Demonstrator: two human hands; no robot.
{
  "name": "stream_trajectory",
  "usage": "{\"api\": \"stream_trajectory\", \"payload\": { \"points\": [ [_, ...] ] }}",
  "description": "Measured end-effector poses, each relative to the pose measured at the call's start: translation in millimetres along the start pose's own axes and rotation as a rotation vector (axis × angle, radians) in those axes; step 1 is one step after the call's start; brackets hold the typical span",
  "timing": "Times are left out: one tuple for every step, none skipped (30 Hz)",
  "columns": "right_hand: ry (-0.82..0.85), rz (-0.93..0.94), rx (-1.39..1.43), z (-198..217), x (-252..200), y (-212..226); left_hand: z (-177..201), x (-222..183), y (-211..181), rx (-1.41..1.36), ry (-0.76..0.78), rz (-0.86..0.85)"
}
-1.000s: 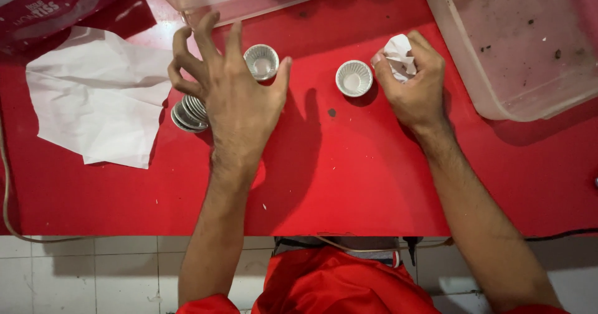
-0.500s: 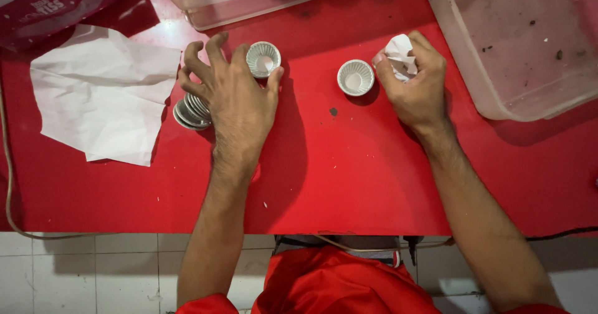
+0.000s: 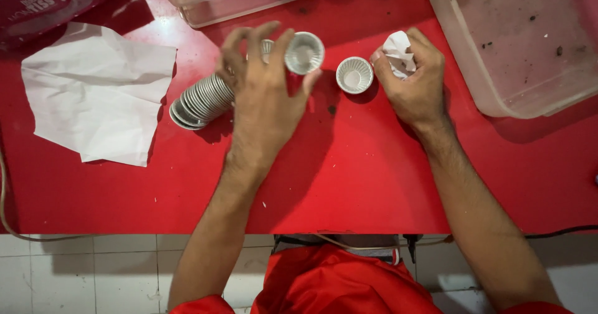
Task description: Cleaning small metal baking molds by wiping them with a tissue.
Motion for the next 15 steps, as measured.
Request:
{"api": "stream_trajectory", "payload": {
  "points": [
    [-0.001,0.015,-0.005,0.4,0.0,0.6,-4.1,-2.3,-5.2,0.013,-0.031,-0.078],
    [-0.001,0.014,-0.006,0.5,0.1,1.9,-7.5,-4.5,-7.5,0.013,-0.030,-0.078],
    [0.000,0.002,0.005,0.7,0.1,2.6,-11.0,-7.2,-12.1,-0.025,-0.021,-0.123],
    [0.001,-0.010,0.016,1.3,-0.2,3.3,-14.6,-10.2,-17.0,-0.063,-0.012,-0.167],
    [0.001,-0.012,0.015,0.4,0.3,1.4,-12.6,-10.2,-19.9,-0.065,-0.011,-0.167],
    [-0.014,0.018,0.017,1.1,0.2,0.9,-10.6,-10.7,-25.5,-0.137,-0.009,-0.211],
    [-0.028,0.048,0.018,2.2,-0.2,0.0,-8.9,-11.4,-31.3,-0.210,-0.008,-0.255],
    [-0.031,0.041,0.010,2.6,-0.7,-2.0,-7.3,-11.7,-32.4,-0.219,-0.002,-0.259],
    [-0.038,0.059,0.034,3.3,-1.2,-2.9,-7.2,-12.0,-34.5,-0.243,0.038,-0.277],
    [-0.047,0.079,0.057,3.8,-0.7,-3.4,-6.6,-11.5,-36.0,-0.267,0.077,-0.297],
    [-0.052,0.073,0.048,3.4,-0.9,-2.6,-4.8,-11.7,-36.3,-0.276,0.081,-0.302],
    [-0.084,0.134,0.054,5.8,-1.5,1.0,-4.2,-11.4,-38.6,-0.317,0.107,-0.328],
    [-0.116,0.195,0.059,8.4,-2.2,4.5,-3.6,-11.1,-41.1,-0.358,0.134,-0.354],
    [-0.125,0.189,0.045,9.5,-2.5,9.9,-4.8,-12.5,-41.8,-0.371,0.138,-0.365],
    [-0.125,0.215,0.069,9.9,-2.6,16.9,-6.3,-13.3,-41.4,-0.392,0.147,-0.355]
  ]
}}
Point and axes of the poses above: each hand's wrist, its own x-axis towards the middle knuckle, its own z-axis out of the back of the hand, y = z × x, the point moved 5 cm from there along x, towards the middle knuckle, and after that the axes turned 5 degrees about z, right-handed, at the moved point
